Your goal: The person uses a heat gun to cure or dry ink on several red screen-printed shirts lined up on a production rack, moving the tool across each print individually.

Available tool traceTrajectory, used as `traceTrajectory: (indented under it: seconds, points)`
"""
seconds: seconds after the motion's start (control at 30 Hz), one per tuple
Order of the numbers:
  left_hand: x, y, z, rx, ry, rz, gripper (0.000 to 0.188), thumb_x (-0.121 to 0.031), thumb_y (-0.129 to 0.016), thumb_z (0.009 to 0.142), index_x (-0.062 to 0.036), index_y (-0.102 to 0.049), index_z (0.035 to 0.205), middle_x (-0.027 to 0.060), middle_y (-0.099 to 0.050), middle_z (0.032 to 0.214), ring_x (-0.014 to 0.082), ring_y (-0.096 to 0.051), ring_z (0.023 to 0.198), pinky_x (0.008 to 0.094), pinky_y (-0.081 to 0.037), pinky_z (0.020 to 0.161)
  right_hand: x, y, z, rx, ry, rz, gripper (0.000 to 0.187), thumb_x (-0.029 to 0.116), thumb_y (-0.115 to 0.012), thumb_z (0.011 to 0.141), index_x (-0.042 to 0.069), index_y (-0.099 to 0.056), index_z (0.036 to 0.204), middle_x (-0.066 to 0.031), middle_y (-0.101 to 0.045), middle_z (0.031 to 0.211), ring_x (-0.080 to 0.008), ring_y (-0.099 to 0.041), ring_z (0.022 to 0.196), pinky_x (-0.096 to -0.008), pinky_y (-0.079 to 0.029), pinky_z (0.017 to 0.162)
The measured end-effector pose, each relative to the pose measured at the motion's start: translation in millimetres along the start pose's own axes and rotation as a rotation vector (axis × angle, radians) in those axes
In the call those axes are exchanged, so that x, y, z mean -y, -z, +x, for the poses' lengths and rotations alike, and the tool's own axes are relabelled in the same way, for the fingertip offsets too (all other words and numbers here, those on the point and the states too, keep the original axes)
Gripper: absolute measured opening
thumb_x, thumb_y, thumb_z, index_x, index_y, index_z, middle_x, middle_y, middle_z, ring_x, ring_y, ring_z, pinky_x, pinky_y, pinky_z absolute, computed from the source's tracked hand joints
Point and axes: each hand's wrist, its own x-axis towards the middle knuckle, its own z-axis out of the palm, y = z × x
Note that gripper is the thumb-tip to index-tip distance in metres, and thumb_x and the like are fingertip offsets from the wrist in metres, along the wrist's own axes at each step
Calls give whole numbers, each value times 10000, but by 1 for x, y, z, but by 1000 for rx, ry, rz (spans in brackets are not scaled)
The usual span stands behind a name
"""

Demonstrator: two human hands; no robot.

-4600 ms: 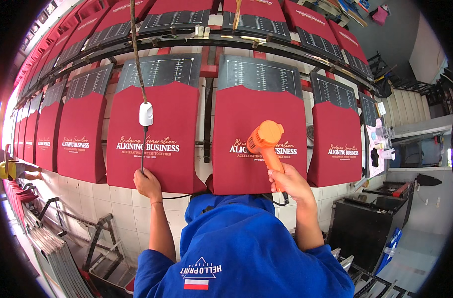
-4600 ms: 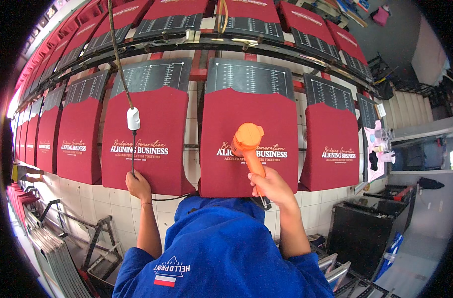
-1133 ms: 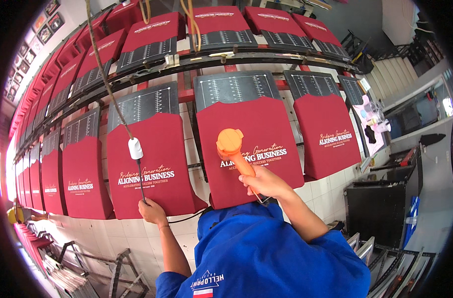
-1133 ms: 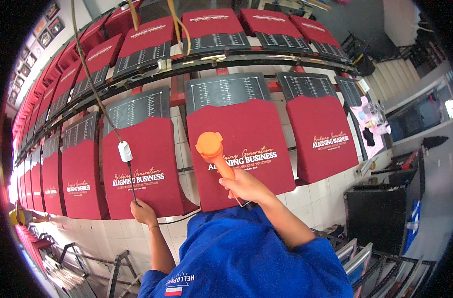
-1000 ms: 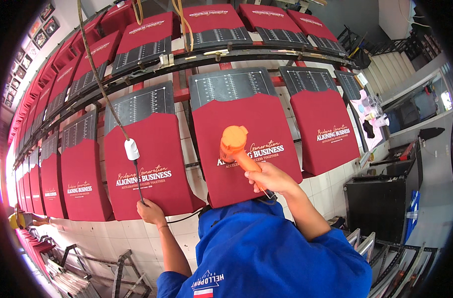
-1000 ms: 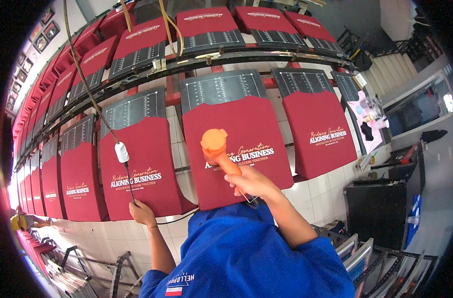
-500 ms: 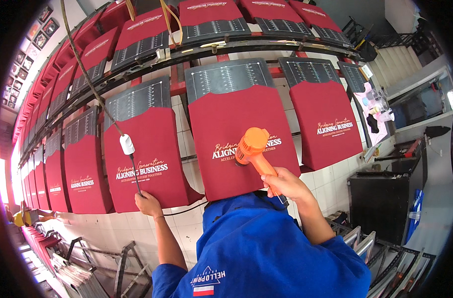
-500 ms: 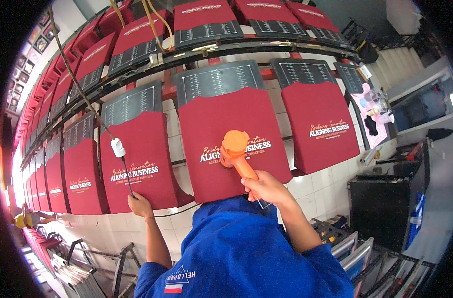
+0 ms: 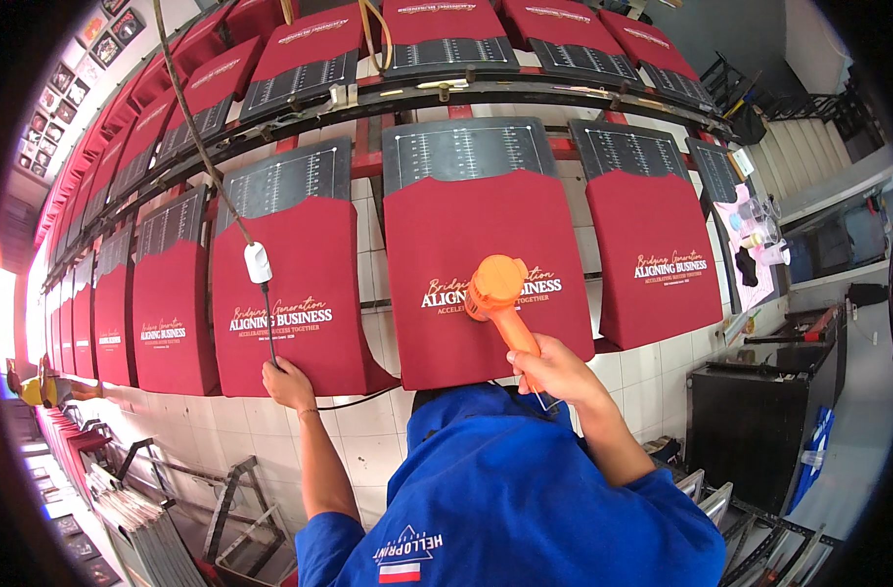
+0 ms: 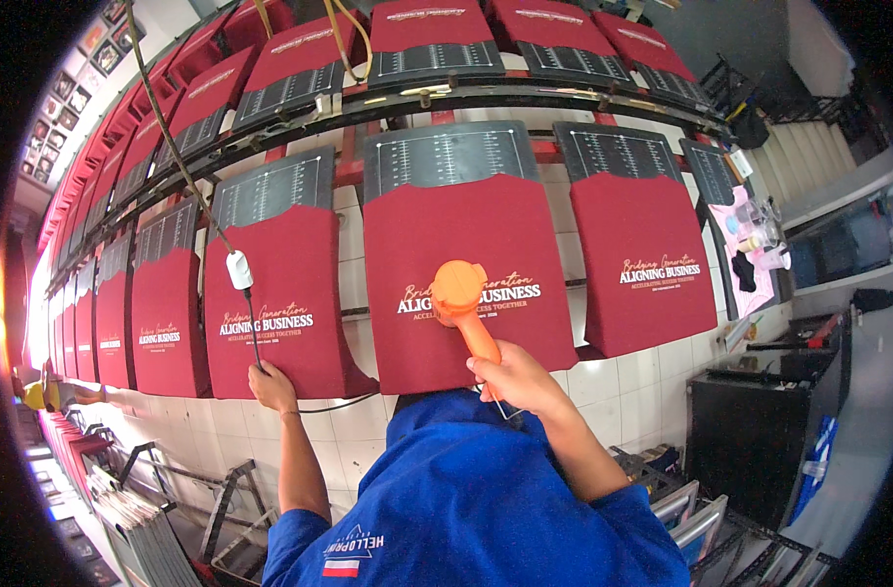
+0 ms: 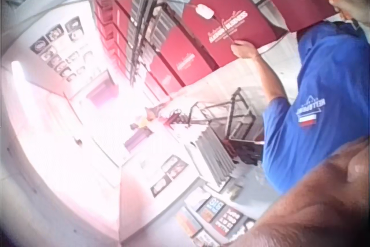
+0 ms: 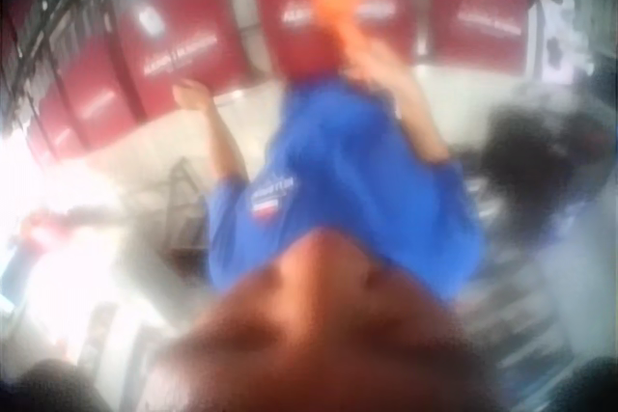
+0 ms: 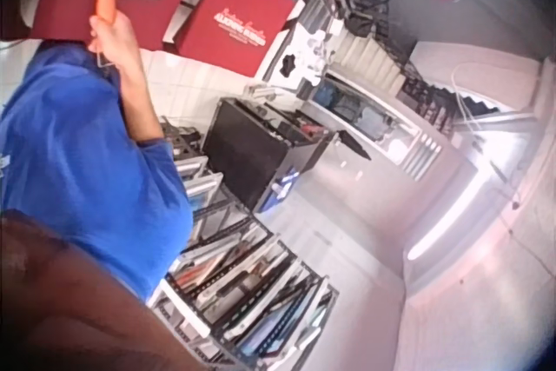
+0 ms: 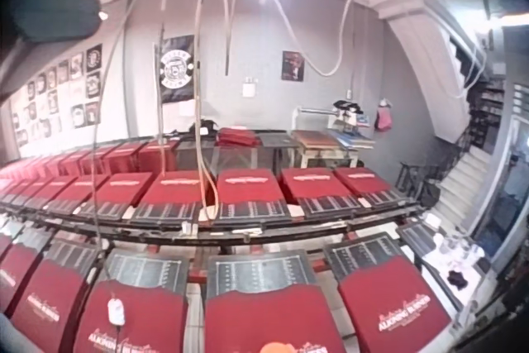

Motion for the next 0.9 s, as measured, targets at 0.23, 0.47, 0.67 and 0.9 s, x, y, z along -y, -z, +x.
traceTrajectory:
  seconds: [0.23, 0.47, 0.67, 0.9]
  points:
    - [-3, 3, -1, 0, 24, -17, 253, -262, -513, 963, -21, -584, 933, 138, -628, 894, 347, -587, 879, 478, -462, 742, -4, 7, -3, -30, 8, -36, 242, 237, -602, 946, 2, -556, 985, -31, -572, 787, -115, -591, 576, -254, -497, 529]
    - [-2, 3, 0, -4, 21, -31, 254, -263, -508, 963, -23, -591, 948, 148, -632, 903, 352, -587, 887, 476, -463, 753, -3, 18, -8, -51, 23, -28, 248, 236, -608, 943, -1, -557, 996, -37, -574, 785, -113, -592, 571, -253, -494, 517]
    - [-3, 3, 0, 6, 33, -16, 253, -263, -507, 964, -26, -595, 957, 148, -633, 906, 352, -588, 890, 477, -464, 758, -7, 29, -16, -97, 30, -16, 228, 223, -602, 943, 7, -561, 1000, -30, -574, 784, -118, -598, 572, -251, -483, 516]
    - [-4, 1, -1, 11, 54, -13, 246, -260, -514, 960, -31, -603, 974, 147, -636, 910, 350, -593, 890, 476, -468, 755, -16, 43, -28, -176, 18, 25, 228, 230, -604, 939, 14, -558, 996, -30, -572, 773, -125, -603, 558, -254, -478, 505]
